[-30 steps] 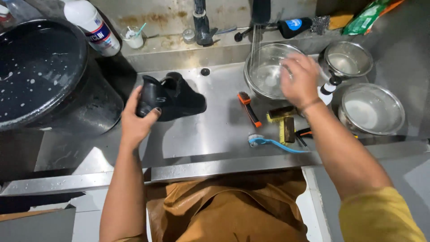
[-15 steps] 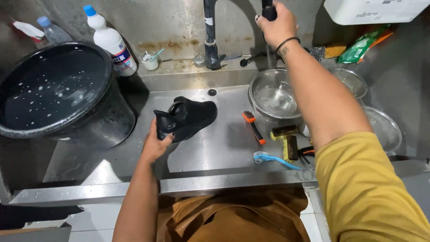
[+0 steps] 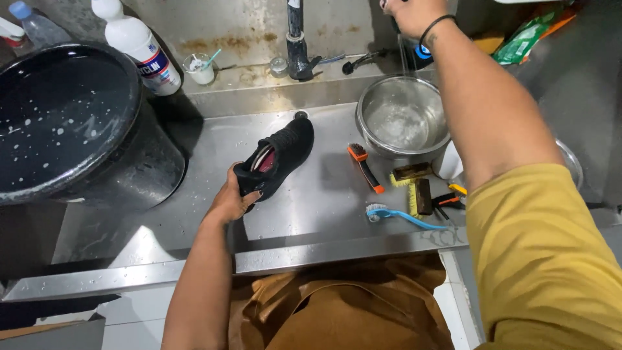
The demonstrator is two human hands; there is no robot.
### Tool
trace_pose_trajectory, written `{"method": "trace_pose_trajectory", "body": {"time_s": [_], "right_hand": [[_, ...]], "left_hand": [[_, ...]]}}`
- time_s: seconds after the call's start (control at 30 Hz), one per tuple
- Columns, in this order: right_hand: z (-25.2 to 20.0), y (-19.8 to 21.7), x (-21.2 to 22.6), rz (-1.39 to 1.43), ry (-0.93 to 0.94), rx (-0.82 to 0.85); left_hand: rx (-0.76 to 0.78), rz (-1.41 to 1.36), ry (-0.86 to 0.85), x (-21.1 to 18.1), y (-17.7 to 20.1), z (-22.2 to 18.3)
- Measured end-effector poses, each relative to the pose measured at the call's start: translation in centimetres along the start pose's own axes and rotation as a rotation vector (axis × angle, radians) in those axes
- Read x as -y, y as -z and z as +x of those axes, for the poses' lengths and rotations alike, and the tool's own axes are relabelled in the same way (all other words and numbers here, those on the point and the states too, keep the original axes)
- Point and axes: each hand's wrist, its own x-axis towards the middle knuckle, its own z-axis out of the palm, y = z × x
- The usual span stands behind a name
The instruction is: Cleaning a black shoe in a sink by scrubbing the sole and upper with various brushes and a sponge.
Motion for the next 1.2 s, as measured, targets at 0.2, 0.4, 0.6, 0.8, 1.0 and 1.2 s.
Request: {"method": "trace_pose_trajectory", "body": {"time_s": [0.2, 0.4, 0.6, 0.8, 1.0, 1.2], "right_hand": [[-3.6, 1.8, -2.7, -0.048, 0.042, -0.187], [-18.7, 9.3, 0.0, -0.253, 0.107, -0.029], [-29.8, 5.9, 2.0, 0.048, -0.664, 0.046], [-32.7, 1.1, -2.6, 0.110, -0.441, -0.210], [-32.9, 2.9, -2.2, 0.117, -0.181, -0.519], [-27.7, 2.4, 7.5, -0.072, 0.245, -0.496]], "left_hand": [[-0.056, 0.000, 0.034, 0.4, -0.2, 0.9], [-0.122, 0.035, 0.044, -0.2, 0.0, 0.3], [-0.141, -0.213, 0.126, -1.4, 0.7, -0.4], [-0.125, -0.277, 0.030, 2.5, 0.6, 2.0], [-0.677, -0.214, 0.086, 4.4, -1.0, 5.5], [-0.763, 0.028, -0.521, 1.6, -3.8, 8.6]]}}
